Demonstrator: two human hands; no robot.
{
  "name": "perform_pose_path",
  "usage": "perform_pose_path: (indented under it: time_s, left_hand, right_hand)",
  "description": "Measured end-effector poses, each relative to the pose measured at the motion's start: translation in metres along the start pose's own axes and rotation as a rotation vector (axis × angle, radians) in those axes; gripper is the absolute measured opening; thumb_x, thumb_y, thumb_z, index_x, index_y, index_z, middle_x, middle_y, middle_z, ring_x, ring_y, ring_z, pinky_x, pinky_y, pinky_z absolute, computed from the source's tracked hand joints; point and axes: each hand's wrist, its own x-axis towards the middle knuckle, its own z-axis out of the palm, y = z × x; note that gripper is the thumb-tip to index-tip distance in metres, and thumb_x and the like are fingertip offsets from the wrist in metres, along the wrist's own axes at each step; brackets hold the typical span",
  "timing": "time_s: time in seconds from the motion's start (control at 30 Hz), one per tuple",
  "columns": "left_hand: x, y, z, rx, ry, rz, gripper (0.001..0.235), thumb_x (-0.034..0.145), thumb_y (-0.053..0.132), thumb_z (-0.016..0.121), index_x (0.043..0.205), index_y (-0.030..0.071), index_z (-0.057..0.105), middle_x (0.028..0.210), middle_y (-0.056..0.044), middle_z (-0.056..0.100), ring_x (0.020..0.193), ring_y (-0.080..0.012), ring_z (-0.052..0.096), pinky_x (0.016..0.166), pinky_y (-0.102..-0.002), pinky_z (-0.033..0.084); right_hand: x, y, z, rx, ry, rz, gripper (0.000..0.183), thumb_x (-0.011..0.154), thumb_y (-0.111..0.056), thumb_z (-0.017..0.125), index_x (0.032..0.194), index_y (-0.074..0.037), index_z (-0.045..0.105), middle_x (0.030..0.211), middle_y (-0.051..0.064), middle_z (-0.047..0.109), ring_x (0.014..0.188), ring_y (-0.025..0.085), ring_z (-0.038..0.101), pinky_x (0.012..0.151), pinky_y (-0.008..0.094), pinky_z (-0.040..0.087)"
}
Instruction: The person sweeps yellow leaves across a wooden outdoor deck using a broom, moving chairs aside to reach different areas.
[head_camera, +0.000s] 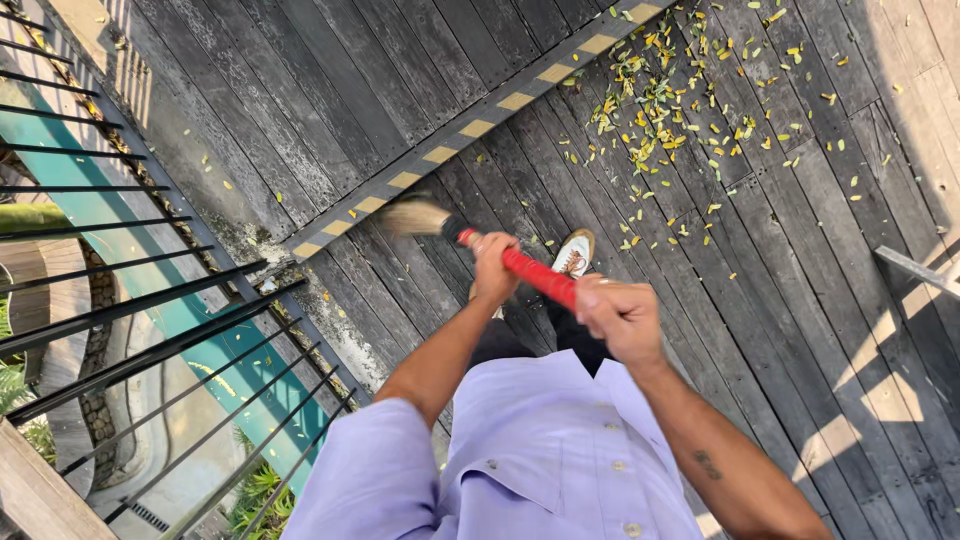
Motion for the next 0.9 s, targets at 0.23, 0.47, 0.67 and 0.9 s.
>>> perform_pose_path:
  time_s: [0.23, 0.47, 0.67, 0.9]
  left_hand:
    - [0.143, 0.145, 0.229, -0.267, -0.104, 0.249, 0.027, 0.076, 0.003, 0.075, 0.093, 0.017, 0.060, 0.097, 0.000, 0.063, 0.105, -0.0253, 0.062, 0.105, -0.043, 0.042]
    - [0.151, 0.286, 0.229, -0.287, -0.201, 0.319, 0.033, 0.076, 0.003, 0.076, 0.102, 0.015, 0.059, 0.107, -0.003, 0.062, 0.112, -0.0299, 0.062, 0.106, -0.042, 0.047]
    - [0.041, 0.221, 0.128, 0.003, -0.160, 0.026, 0.029, 0.070, 0.003, 0.078, 0.091, 0.012, 0.060, 0.096, -0.009, 0.064, 0.102, -0.0349, 0.061, 0.095, -0.049, 0.043]
    - [-0.008, 0.066, 0.075, 0.179, -0.231, -0.254, 0.021, 0.071, 0.002, 0.073, 0.088, 0.009, 0.063, 0.097, -0.012, 0.064, 0.099, -0.0356, 0.062, 0.089, -0.045, 0.048]
  right_hand:
    - [0.039, -0.103, -0.130, -0.375, 0.160, -0.101, 0.040, 0.104, -0.011, 0.061, 0.067, 0.001, 0.050, 0.058, 0.004, 0.052, 0.056, 0.013, 0.053, 0.075, 0.037, 0.049]
    - [0.006, -0.177, -0.235, -0.273, 0.191, -0.157, 0.040, 0.103, -0.016, 0.060, 0.067, 0.001, 0.054, 0.057, 0.003, 0.052, 0.051, 0.015, 0.048, 0.066, 0.036, 0.046]
    - [-0.001, -0.122, -0.256, 0.131, -0.043, 0.086, 0.047, 0.102, -0.025, 0.059, 0.060, -0.003, 0.050, 0.055, 0.004, 0.050, 0.049, 0.015, 0.042, 0.060, 0.038, 0.042]
    - [0.035, 0.002, -0.143, 0.060, -0.126, 0.231, 0.045, 0.101, -0.014, 0.063, 0.059, 0.000, 0.053, 0.054, 0.002, 0.050, 0.054, 0.014, 0.050, 0.057, 0.032, 0.045]
